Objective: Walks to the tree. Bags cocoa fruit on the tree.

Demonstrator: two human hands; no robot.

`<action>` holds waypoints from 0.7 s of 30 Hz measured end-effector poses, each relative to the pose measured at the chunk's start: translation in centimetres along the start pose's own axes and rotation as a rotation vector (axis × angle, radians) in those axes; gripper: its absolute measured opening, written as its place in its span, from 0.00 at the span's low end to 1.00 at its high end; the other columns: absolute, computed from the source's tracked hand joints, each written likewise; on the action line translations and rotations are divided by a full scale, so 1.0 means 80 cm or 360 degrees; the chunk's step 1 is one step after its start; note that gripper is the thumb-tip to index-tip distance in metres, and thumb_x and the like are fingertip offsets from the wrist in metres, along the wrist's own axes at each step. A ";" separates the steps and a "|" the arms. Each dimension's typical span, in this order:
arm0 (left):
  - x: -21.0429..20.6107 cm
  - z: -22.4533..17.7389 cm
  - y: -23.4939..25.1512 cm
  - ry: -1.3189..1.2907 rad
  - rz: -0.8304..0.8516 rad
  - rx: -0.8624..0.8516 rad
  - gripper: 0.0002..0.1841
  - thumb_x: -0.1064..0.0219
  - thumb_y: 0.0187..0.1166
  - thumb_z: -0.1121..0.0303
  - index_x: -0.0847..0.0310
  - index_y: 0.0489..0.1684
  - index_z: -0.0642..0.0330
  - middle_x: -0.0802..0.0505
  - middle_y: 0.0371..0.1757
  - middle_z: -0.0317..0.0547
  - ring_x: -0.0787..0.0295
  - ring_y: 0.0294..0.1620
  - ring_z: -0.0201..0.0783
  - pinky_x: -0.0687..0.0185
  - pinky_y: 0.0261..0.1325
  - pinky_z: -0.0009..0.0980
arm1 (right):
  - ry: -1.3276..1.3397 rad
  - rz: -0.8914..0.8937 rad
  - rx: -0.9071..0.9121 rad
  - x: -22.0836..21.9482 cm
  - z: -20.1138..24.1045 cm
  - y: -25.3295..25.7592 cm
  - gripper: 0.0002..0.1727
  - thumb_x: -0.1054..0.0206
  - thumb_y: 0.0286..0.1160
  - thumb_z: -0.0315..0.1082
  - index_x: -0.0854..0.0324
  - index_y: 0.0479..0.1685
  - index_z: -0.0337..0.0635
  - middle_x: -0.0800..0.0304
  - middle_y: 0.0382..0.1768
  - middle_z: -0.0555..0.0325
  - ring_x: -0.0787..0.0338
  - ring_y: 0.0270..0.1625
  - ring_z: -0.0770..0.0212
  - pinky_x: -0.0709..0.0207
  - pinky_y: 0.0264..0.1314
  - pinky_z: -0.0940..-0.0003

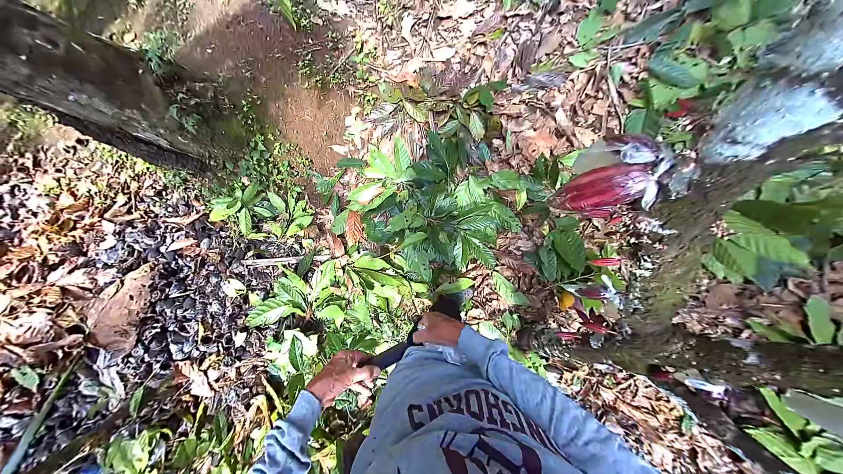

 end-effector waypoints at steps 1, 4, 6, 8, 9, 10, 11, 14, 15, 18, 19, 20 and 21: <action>-0.004 -0.004 0.002 -0.0008 0.0055 -0.0047 0.22 0.22 0.72 0.62 0.13 0.59 0.67 0.05 0.46 0.55 0.04 0.43 0.51 0.06 0.51 0.49 | 0.0097 -0.0048 -0.0009 0.000 -0.005 -0.005 0.29 0.31 0.73 0.56 0.15 0.44 0.31 0.10 0.45 0.38 0.10 0.51 0.42 0.21 0.57 0.35; -0.013 -0.019 0.013 0.0102 0.0157 -0.0132 0.22 0.23 0.72 0.60 0.12 0.61 0.63 0.05 0.45 0.51 0.06 0.38 0.44 0.07 0.46 0.42 | 0.0211 -0.0172 0.0006 0.007 -0.010 -0.015 0.27 0.31 0.72 0.55 0.16 0.39 0.32 0.11 0.40 0.41 0.11 0.47 0.44 0.20 0.53 0.37; -0.018 -0.026 0.021 0.0199 0.0152 -0.0167 0.22 0.22 0.72 0.60 0.11 0.62 0.59 0.05 0.43 0.46 0.09 0.33 0.38 0.10 0.40 0.36 | 0.0232 -0.0185 0.0024 0.008 -0.010 -0.021 0.27 0.32 0.73 0.54 0.16 0.38 0.32 0.12 0.39 0.41 0.12 0.46 0.44 0.21 0.52 0.38; -0.027 -0.034 0.026 0.0266 0.0191 -0.0167 0.21 0.22 0.71 0.60 0.10 0.62 0.57 0.05 0.41 0.43 0.11 0.31 0.35 0.12 0.38 0.33 | 0.0258 -0.0208 0.0018 0.006 -0.013 -0.027 0.26 0.32 0.73 0.53 0.17 0.36 0.33 0.13 0.38 0.42 0.12 0.44 0.45 0.22 0.50 0.38; -0.029 -0.040 0.029 0.0292 0.0204 -0.0174 0.21 0.22 0.70 0.61 0.10 0.62 0.57 0.05 0.41 0.43 0.11 0.31 0.35 0.12 0.38 0.33 | 0.0261 -0.0220 0.0010 0.009 -0.012 -0.028 0.25 0.31 0.73 0.53 0.16 0.36 0.33 0.13 0.38 0.42 0.12 0.44 0.44 0.21 0.50 0.38; -0.032 -0.045 0.031 0.0311 0.0215 -0.0176 0.22 0.21 0.71 0.61 0.10 0.62 0.57 0.04 0.42 0.43 0.11 0.32 0.35 0.12 0.38 0.33 | 0.0257 -0.0227 0.0002 0.011 -0.012 -0.030 0.26 0.31 0.72 0.53 0.16 0.36 0.33 0.13 0.38 0.42 0.12 0.44 0.44 0.21 0.50 0.38; -0.036 -0.050 0.033 0.0325 0.0220 -0.0184 0.21 0.22 0.71 0.60 0.10 0.61 0.58 0.05 0.41 0.43 0.11 0.31 0.35 0.12 0.38 0.32 | 0.0251 -0.0236 0.0002 0.013 -0.011 -0.031 0.26 0.31 0.72 0.53 0.17 0.36 0.33 0.13 0.37 0.42 0.12 0.44 0.45 0.21 0.49 0.38; -0.056 -0.061 0.044 0.0436 0.0220 -0.0189 0.19 0.25 0.74 0.56 0.09 0.57 0.58 0.05 0.38 0.42 0.10 0.31 0.35 0.11 0.39 0.34 | 0.0201 -0.0235 0.0001 0.016 -0.007 -0.034 0.25 0.31 0.72 0.53 0.16 0.37 0.33 0.12 0.38 0.41 0.12 0.45 0.43 0.21 0.49 0.36; -0.063 -0.066 0.048 0.0516 0.0210 -0.0174 0.19 0.26 0.75 0.54 0.09 0.55 0.57 0.05 0.38 0.41 0.10 0.32 0.35 0.11 0.39 0.35 | 0.0178 -0.0241 -0.0011 0.016 -0.005 -0.034 0.26 0.31 0.72 0.54 0.16 0.37 0.34 0.12 0.39 0.41 0.11 0.45 0.43 0.21 0.50 0.36; -0.077 -0.078 0.063 0.0701 0.0125 -0.0147 0.21 0.26 0.72 0.50 0.10 0.54 0.55 0.06 0.37 0.43 0.11 0.30 0.36 0.12 0.36 0.38 | 0.0137 -0.0235 -0.0036 0.017 -0.002 -0.036 0.26 0.31 0.72 0.54 0.16 0.38 0.33 0.11 0.40 0.40 0.11 0.47 0.42 0.21 0.50 0.35; -0.079 -0.081 0.069 0.0733 0.0098 -0.0146 0.23 0.26 0.71 0.50 0.12 0.57 0.55 0.06 0.37 0.44 0.11 0.29 0.37 0.12 0.35 0.38 | 0.0137 -0.0228 -0.0041 0.016 -0.003 -0.036 0.26 0.32 0.72 0.54 0.16 0.38 0.33 0.11 0.41 0.40 0.11 0.47 0.42 0.21 0.51 0.35; -0.081 -0.081 0.074 0.0778 0.0083 -0.0147 0.24 0.26 0.69 0.51 0.14 0.59 0.56 0.06 0.37 0.45 0.10 0.30 0.38 0.12 0.36 0.39 | 0.0141 -0.0224 -0.0043 0.015 -0.005 -0.035 0.27 0.31 0.72 0.54 0.16 0.38 0.33 0.11 0.41 0.40 0.11 0.47 0.42 0.21 0.51 0.35; -0.083 -0.082 0.078 0.0829 0.0094 -0.0155 0.25 0.26 0.70 0.51 0.16 0.59 0.57 0.06 0.39 0.45 0.09 0.33 0.38 0.11 0.39 0.39 | 0.0143 -0.0222 -0.0044 0.013 -0.007 -0.035 0.27 0.31 0.72 0.54 0.16 0.38 0.33 0.11 0.41 0.40 0.11 0.47 0.42 0.21 0.51 0.35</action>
Point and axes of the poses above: each hand's wrist, its own y-axis towards the middle knuckle, its own x-axis out of the back of the hand, z = x × y, the point moved 7 cm from there along y, towards the middle knuckle
